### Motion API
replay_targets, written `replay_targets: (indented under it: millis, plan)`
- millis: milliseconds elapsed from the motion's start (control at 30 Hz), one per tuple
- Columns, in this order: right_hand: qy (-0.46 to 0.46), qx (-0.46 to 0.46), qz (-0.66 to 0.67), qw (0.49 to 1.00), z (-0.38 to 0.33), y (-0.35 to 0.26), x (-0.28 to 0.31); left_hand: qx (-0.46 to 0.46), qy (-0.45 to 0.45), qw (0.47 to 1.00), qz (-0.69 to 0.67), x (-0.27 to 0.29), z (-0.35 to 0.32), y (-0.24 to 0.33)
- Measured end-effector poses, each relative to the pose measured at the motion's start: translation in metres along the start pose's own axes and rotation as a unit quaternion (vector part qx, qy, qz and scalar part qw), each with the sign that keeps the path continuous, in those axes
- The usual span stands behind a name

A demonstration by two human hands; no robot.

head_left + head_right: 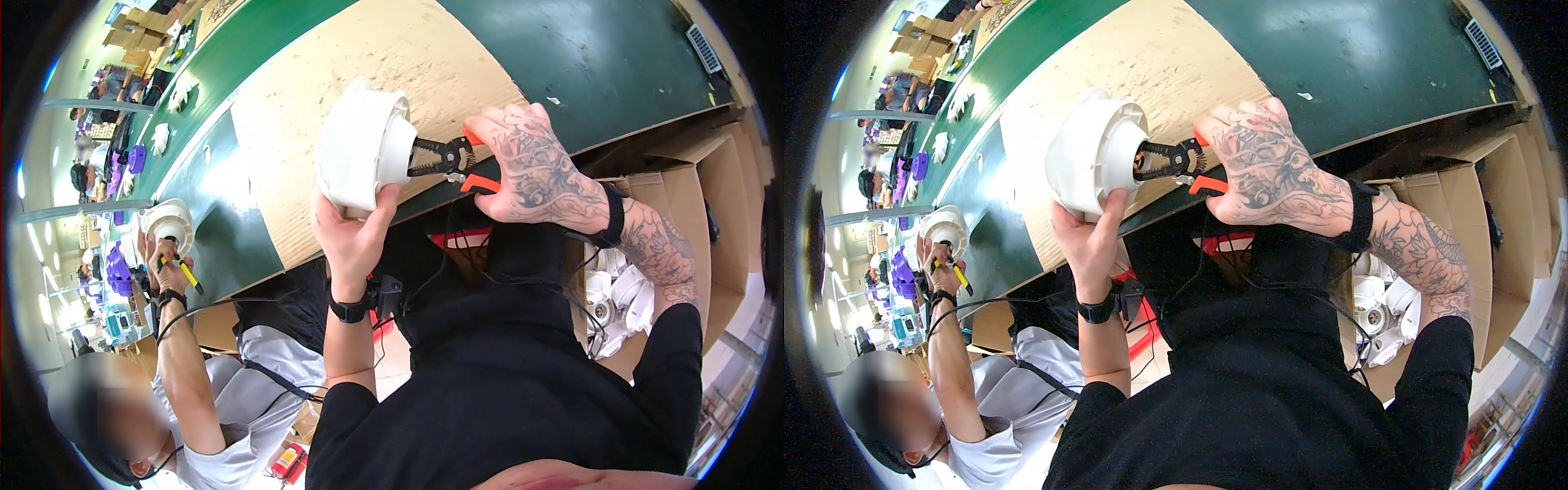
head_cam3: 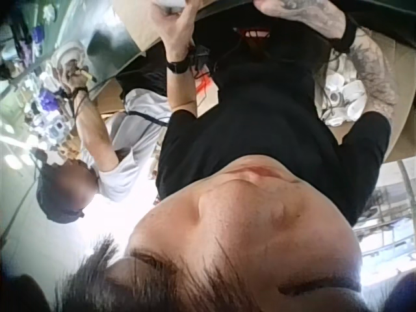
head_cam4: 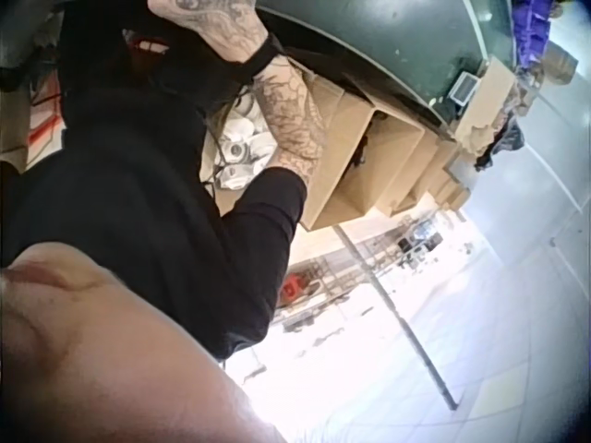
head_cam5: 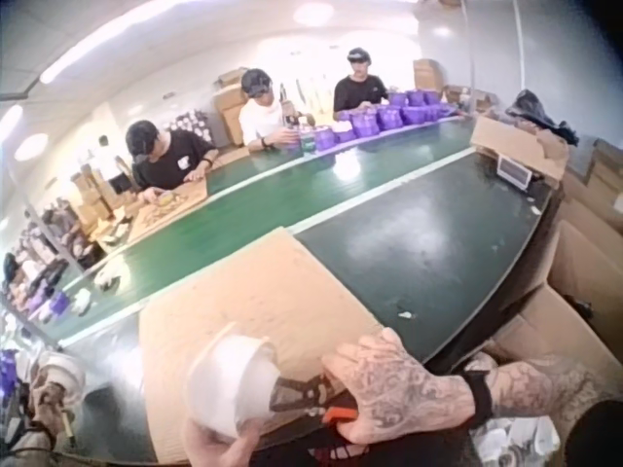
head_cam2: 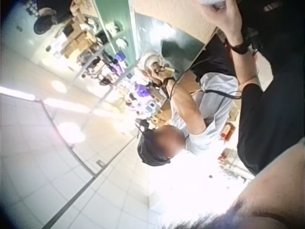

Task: The person uses pliers to remove metal components from the center of white plastic light fixture housings. They handle each housing one at a time, rotate it to access the interior, and place the processed units into a cardboard box. A coworker performs a similar task at an adjacent station.

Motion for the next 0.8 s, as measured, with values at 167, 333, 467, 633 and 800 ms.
replay_targets:
  millis: [167, 333, 467, 633, 800]
  plan:
    - [-0.199, -0.232, 0.433, 0.848, -0.009, 0.01, -0.012, -0.023, 0.059, 0.992, -0.11, -0.001, -0.001, 0.004]
    - [-0.256, -0.281, 0.781, 0.496, -0.043, -0.012, -0.048, -0.075, 0.062, 0.991, -0.094, 0.006, -0.002, 0.0]
    - [-0.079, -0.186, 0.544, 0.814, -0.037, -0.002, -0.022, -0.031, -0.033, 0.999, -0.016, 0.009, -0.004, -0.025]
    - [0.16, -0.025, 0.017, 0.987, -0.03, -0.006, 0.016, -0.123, 0.061, 0.98, -0.144, -0.004, -0.001, 0.017]
    - [0.137, -0.047, 0.02, 0.989, -0.038, -0.002, -0.005, -0.055, 0.073, 0.996, 0.005, -0.016, 0.005, 0.024]
Point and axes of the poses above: each hand's wrist, its own z-axis towards the middle knuckle, its own x-axis out of the back of the hand, y = z × x, the point moved 4 cm from there along z, towards the middle knuckle, and after that the axes turned 13 degrees about z, right-handed, at the moved point
